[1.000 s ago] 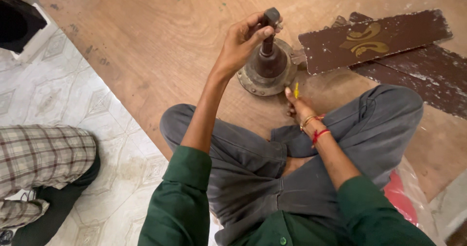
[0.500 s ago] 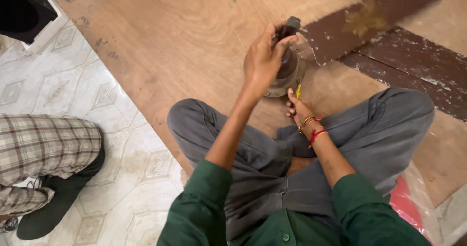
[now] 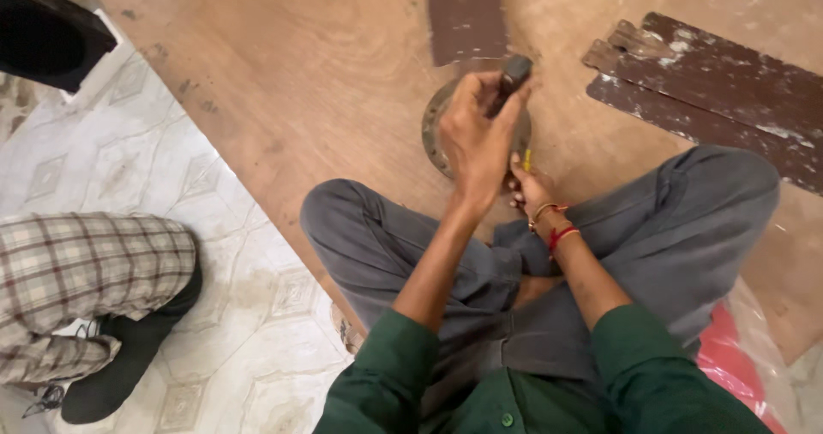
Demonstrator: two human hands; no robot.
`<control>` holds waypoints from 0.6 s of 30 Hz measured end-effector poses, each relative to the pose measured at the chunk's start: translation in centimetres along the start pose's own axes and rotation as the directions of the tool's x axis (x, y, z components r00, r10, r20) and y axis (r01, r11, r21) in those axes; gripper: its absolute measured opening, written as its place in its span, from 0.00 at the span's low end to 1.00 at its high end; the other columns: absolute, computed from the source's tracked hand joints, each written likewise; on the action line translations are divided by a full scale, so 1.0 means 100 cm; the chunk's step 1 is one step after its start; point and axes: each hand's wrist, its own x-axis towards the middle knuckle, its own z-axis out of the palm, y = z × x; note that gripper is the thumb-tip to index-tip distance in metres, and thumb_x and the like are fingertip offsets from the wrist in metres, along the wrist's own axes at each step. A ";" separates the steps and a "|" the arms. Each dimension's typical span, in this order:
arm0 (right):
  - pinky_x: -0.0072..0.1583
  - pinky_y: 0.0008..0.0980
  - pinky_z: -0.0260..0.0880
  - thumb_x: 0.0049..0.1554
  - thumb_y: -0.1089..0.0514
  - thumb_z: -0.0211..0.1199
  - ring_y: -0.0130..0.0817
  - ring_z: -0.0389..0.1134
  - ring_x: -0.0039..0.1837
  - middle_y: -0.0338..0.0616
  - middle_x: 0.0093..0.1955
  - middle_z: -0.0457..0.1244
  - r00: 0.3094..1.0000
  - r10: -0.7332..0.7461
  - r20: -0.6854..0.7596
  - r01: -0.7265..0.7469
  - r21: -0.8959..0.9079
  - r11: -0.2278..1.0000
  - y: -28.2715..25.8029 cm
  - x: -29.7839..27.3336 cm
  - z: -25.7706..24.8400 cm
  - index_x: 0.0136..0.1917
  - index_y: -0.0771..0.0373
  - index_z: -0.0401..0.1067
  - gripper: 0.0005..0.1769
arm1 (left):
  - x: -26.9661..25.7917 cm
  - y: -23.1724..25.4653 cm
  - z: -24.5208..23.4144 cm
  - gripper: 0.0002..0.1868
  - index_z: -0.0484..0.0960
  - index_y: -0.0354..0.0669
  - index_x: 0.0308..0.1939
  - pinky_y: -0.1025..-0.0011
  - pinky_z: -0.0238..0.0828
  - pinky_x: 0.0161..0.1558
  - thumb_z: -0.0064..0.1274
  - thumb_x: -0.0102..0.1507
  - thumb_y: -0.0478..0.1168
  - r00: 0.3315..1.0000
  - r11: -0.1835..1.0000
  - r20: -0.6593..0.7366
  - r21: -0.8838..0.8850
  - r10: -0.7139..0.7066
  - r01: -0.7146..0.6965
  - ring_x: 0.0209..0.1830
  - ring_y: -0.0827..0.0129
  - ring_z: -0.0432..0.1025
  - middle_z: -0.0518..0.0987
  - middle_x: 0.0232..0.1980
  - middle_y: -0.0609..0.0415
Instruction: The person sits on the floor and uses a yellow screwdriver to tighten screws on the base of a ceiling fan. They hold the fan base steady with one hand while turning the screwdriver with the other, working on multiple screws around the circular base.
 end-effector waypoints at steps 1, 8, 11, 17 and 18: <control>0.31 0.27 0.57 0.56 0.33 0.67 0.20 0.51 0.27 0.32 0.31 0.58 1.000 -0.017 -0.005 0.016 -0.025 1.000 -0.001 -0.006 0.000 0.40 0.54 0.69 0.24 | 0.000 0.001 0.003 0.13 0.83 0.37 0.41 0.76 0.79 0.42 0.66 0.61 0.43 1.000 1.000 -0.011 0.008 -0.026 0.026 0.38 0.74 0.82 0.86 0.39 0.53; 0.30 0.28 0.56 0.55 0.36 0.71 0.22 0.53 0.27 0.34 0.30 0.58 0.998 -0.066 0.012 0.066 -0.050 0.997 -0.012 -0.025 0.009 0.41 0.59 0.69 0.25 | 0.003 0.004 0.007 0.14 0.84 0.37 0.36 0.77 0.80 0.41 0.69 0.57 0.44 0.989 0.993 -0.107 0.039 -0.105 0.110 0.35 0.75 0.82 0.87 0.35 0.53; 0.30 0.28 0.56 0.54 0.38 0.71 0.22 0.53 0.27 0.34 0.30 0.58 0.999 -0.023 -0.045 0.020 -0.070 0.997 -0.014 -0.028 0.010 0.43 0.56 0.71 0.22 | 0.001 -0.004 0.004 0.15 0.83 0.37 0.38 0.76 0.81 0.43 0.69 0.58 0.44 0.989 0.996 -0.122 -0.005 -0.087 0.087 0.38 0.75 0.83 0.87 0.38 0.51; 0.30 0.27 0.51 0.54 0.40 0.71 0.22 0.50 0.27 0.34 0.31 0.57 0.995 0.049 0.092 -0.057 0.095 0.994 -0.019 -0.026 0.010 0.41 0.54 0.66 0.21 | 0.021 -0.025 -0.020 0.22 0.79 0.40 0.62 0.75 0.79 0.48 0.61 0.64 0.41 0.995 0.997 -0.069 -0.026 0.068 -0.069 0.47 0.74 0.80 0.83 0.51 0.51; 0.30 0.27 0.50 0.55 0.40 0.70 0.22 0.50 0.27 0.34 0.32 0.57 0.990 0.053 0.131 -0.072 0.148 0.986 -0.019 -0.024 0.011 0.41 0.54 0.65 0.21 | 0.026 -0.027 -0.024 0.20 0.81 0.40 0.61 0.75 0.78 0.48 0.61 0.66 0.41 0.994 0.997 -0.077 0.018 0.077 -0.076 0.46 0.74 0.80 0.85 0.48 0.52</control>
